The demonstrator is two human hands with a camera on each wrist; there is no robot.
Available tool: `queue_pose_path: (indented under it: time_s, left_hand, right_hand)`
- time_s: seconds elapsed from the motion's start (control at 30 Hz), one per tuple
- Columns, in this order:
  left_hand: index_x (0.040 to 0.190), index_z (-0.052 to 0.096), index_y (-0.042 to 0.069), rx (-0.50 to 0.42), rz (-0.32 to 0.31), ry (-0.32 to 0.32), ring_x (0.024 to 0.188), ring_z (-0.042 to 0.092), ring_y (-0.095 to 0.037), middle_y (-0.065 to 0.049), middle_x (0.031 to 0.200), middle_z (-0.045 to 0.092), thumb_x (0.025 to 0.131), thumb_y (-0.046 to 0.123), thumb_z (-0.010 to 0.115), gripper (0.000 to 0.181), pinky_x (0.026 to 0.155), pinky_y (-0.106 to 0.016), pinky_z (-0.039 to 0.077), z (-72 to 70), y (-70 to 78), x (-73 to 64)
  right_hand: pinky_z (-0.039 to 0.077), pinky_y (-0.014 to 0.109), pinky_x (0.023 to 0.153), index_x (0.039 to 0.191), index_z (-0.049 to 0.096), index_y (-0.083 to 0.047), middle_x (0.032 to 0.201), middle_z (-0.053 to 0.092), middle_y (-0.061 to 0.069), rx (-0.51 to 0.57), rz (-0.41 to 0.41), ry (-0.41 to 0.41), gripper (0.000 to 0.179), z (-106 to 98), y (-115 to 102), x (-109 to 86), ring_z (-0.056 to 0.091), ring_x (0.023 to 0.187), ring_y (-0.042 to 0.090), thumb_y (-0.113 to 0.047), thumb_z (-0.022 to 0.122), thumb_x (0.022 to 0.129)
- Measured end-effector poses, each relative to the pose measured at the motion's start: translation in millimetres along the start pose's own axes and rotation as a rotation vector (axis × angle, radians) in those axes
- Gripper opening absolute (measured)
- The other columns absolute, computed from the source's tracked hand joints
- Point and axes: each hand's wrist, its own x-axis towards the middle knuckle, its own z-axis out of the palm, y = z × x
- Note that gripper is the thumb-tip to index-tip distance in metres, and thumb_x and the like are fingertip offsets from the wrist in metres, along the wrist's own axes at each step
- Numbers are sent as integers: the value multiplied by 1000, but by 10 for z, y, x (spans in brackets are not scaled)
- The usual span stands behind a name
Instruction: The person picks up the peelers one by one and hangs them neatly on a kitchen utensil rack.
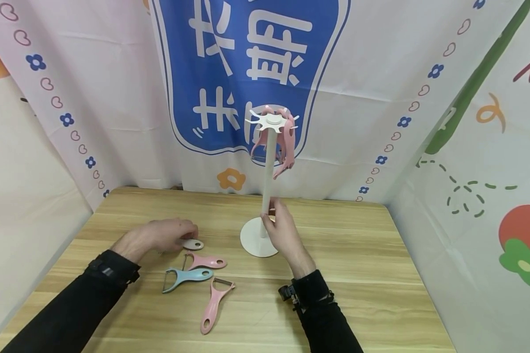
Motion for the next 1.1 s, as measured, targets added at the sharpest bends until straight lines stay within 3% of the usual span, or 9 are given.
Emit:
queue_pose_path:
  time_s: [0.27, 0.6, 0.73, 1.1]
  left_hand:
    - [122, 78, 19, -6, 18, 62, 107, 71, -18, -1, 116, 75, 94, -5, 87, 38, 102, -47, 69, -81, 30, -2]
    - [133, 76, 19, -113, 67, 190, 120, 77, -24, -3, 128, 80, 100, 5, 86, 37, 109, -54, 70, -202, 90, 49]
    - [139, 75, 18, -167, 63, 236, 124, 76, -23, -3, 131, 80, 103, 8, 85, 39, 112, -53, 69, -257, 132, 67]
    - [143, 73, 13, -301, 121, 384, 122, 77, -25, -6, 134, 80, 104, 6, 83, 41, 106, -49, 72, -457, 295, 111]
  right_hand:
    - [69, 65, 116, 158, 52, 4, 147, 66, 26, -58, -37, -11, 40, 11, -39, -8, 71, 146, 50, -3, 63, 119]
    - [69, 55, 119, 158, 53, 4, 147, 65, 26, 5, -3, 8, 42, 35, -26, -1, 69, 144, 47, 0, 62, 118]
    - [71, 57, 115, 158, 53, 3, 146, 66, 25, -19, -8, 12, 43, 36, -12, 3, 70, 143, 47, -1, 65, 117]
    - [73, 58, 108, 164, 48, 0, 147, 65, 24, -143, -55, -18, 46, 45, -35, 14, 72, 138, 46, -3, 59, 120]
